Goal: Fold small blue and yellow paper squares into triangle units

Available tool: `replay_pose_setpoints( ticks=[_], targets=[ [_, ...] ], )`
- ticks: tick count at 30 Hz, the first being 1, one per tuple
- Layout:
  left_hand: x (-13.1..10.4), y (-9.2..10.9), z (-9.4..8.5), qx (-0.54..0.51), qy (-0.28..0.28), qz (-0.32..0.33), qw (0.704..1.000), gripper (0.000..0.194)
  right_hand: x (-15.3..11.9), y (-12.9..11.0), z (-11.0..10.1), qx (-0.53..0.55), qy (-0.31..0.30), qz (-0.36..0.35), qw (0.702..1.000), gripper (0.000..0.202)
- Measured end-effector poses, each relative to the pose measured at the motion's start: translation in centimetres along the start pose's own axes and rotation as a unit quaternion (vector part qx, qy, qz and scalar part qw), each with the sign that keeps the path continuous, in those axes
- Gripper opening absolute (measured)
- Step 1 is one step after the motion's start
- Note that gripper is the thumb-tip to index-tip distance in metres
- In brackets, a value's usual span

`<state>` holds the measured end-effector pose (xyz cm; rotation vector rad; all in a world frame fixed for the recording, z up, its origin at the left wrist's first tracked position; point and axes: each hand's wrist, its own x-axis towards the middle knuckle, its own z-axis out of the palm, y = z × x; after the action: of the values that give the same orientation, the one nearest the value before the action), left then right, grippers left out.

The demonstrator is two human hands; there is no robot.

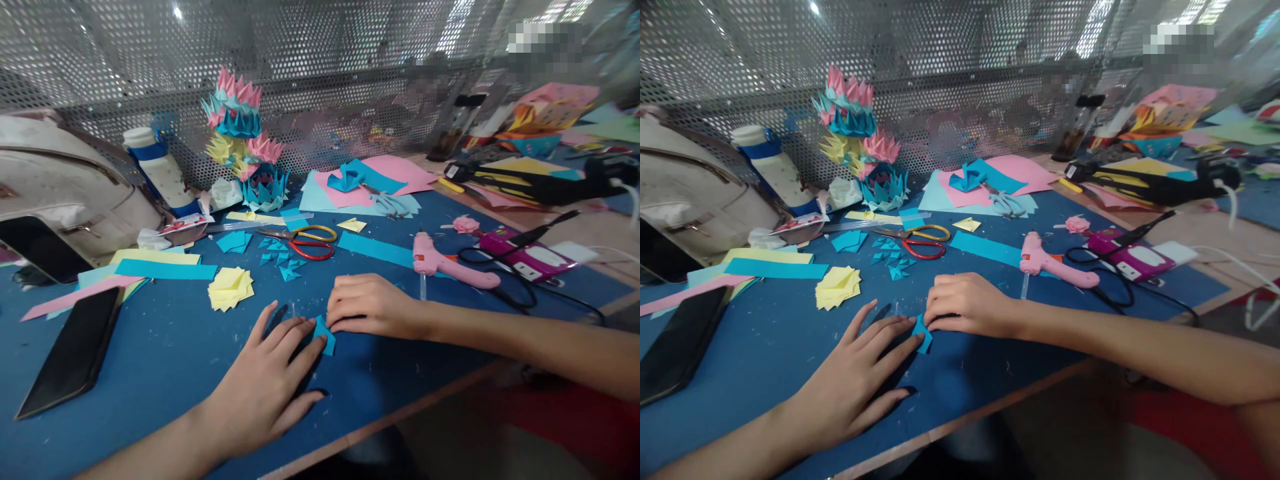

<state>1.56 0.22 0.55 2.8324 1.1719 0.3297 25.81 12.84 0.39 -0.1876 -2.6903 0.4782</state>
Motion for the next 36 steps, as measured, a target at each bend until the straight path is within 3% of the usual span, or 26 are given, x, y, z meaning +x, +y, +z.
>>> replay_pose_setpoints(
  ticks=[4, 8, 14, 19, 28, 36],
  targets=[
    [0.0, 0.0, 0.1, 0.006, 0.002, 0.003, 1.0, 0.052, -0.2, -1.3, 0.5, -0.043, 0.025, 0.083, 0.995, 0.02],
    [0.0, 0.0, 0.2, 0.01, 0.002, 0.002, 1.0, 0.052, 0.5, -2.4, 0.7, -0.043, 0.002, 0.181, 0.982, 0.011],
    [-0.3, 0.0, 0.4, -0.009, 0.031, 0.008, 0.999, 0.049, 1.8, -2.5, 0.1, -0.041, -0.02, 0.224, 0.974, 0.005],
    [-0.2, 0.0, 0.4, -0.003, 0.045, 0.015, 0.999, 0.046, 2.0, -2.0, 0.4, -0.089, -0.007, 0.177, 0.98, 0.008],
    [-0.3, -0.2, 0.7, 0.02, 0.038, -0.002, 0.999, 0.051, 0.9, -1.4, 0.9, -0.199, 0.014, 0.004, 0.98, 0.028],
    [0.0, -0.7, 0.5, 0.005, 0.022, -0.006, 1.0, 0.049, 1.1, -0.9, 0.7, -0.217, 0.02, -0.037, 0.975, 0.03]
  ],
)
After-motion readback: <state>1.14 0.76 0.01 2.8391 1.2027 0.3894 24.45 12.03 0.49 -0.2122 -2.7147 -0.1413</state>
